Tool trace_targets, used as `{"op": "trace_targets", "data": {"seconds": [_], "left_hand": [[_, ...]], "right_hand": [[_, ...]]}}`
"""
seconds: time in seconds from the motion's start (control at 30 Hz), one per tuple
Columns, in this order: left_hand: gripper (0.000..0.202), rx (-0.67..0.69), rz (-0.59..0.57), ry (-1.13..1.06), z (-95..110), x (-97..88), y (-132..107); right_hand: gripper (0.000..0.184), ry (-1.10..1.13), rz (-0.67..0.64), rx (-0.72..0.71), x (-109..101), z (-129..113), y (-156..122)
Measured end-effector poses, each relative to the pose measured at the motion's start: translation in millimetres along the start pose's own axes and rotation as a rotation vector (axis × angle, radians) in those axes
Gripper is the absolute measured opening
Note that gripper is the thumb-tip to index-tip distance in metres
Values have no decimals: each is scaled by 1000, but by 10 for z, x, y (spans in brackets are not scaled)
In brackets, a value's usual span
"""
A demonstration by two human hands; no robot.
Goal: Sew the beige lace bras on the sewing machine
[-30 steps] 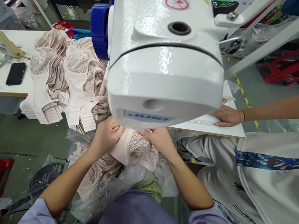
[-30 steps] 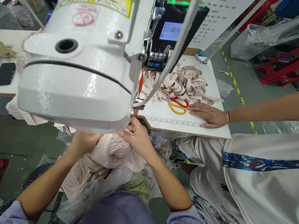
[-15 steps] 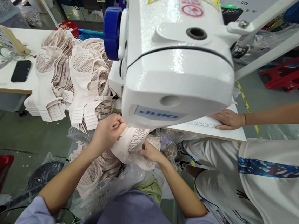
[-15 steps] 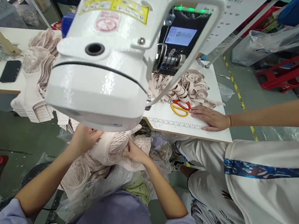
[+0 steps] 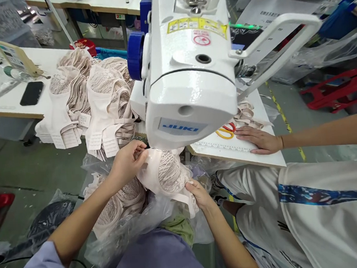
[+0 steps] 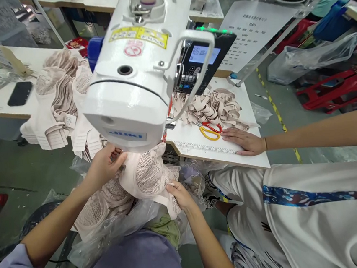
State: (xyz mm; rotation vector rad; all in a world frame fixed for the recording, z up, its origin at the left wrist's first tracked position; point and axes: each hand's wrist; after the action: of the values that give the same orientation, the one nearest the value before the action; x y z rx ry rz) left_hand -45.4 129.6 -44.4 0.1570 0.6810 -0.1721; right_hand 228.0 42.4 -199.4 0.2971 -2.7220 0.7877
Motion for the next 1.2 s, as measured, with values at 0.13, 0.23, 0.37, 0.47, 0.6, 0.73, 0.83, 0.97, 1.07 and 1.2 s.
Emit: {"op": "trace_targets", "data": {"seconds": [0.13, 0.23, 0.37, 0.47, 0.6, 0.73, 0.83, 0.97, 1.07, 1.2], "left_hand": [[15, 170, 146, 193, 54, -21, -191], [24, 415, 166, 179, 291, 55, -476], [52, 925, -155, 123, 669, 225, -813], [58, 862, -475, 185, 719, 294, -867], [24, 301, -667, 158, 521, 234, -732], [36, 206, -565, 34, 391, 116, -527], [42, 236, -479, 44, 386, 38, -328], [42, 76, -416, 14, 383, -100, -11], [34, -21, -380, -38, 323, -175, 177], [24, 15, -259, -48, 193, -134, 296]], "right_hand": [[48, -15, 45, -57, -5, -176, -183], [51, -237, 9, -127, 81, -445, -398], [42, -729, -351, -311, 416, -890, -717], [30, -1014, -595, -418, 689, -1126, -877], [28, -1168, -467, -318, 826, -1270, -898], [25, -1056, -197, -320, 780, -1321, -706], [34, -1092, -170, -499, 740, -1383, -481], [37, -1072, -58, -582, 700, -1500, -201], [34, -1041, -17, -479, 652, -1540, -32], [34, -945, -5, -375, 585, -1544, 140]]}}
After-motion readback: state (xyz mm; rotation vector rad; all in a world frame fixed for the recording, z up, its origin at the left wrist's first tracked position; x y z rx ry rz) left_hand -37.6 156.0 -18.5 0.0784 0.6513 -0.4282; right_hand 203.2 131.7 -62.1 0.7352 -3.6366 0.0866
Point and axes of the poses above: each hand's wrist, its own y-axis towards the middle knuckle, its own x-axis out of the palm, z = x × y, and after that the axes turned 5 degrees about x, right-handed
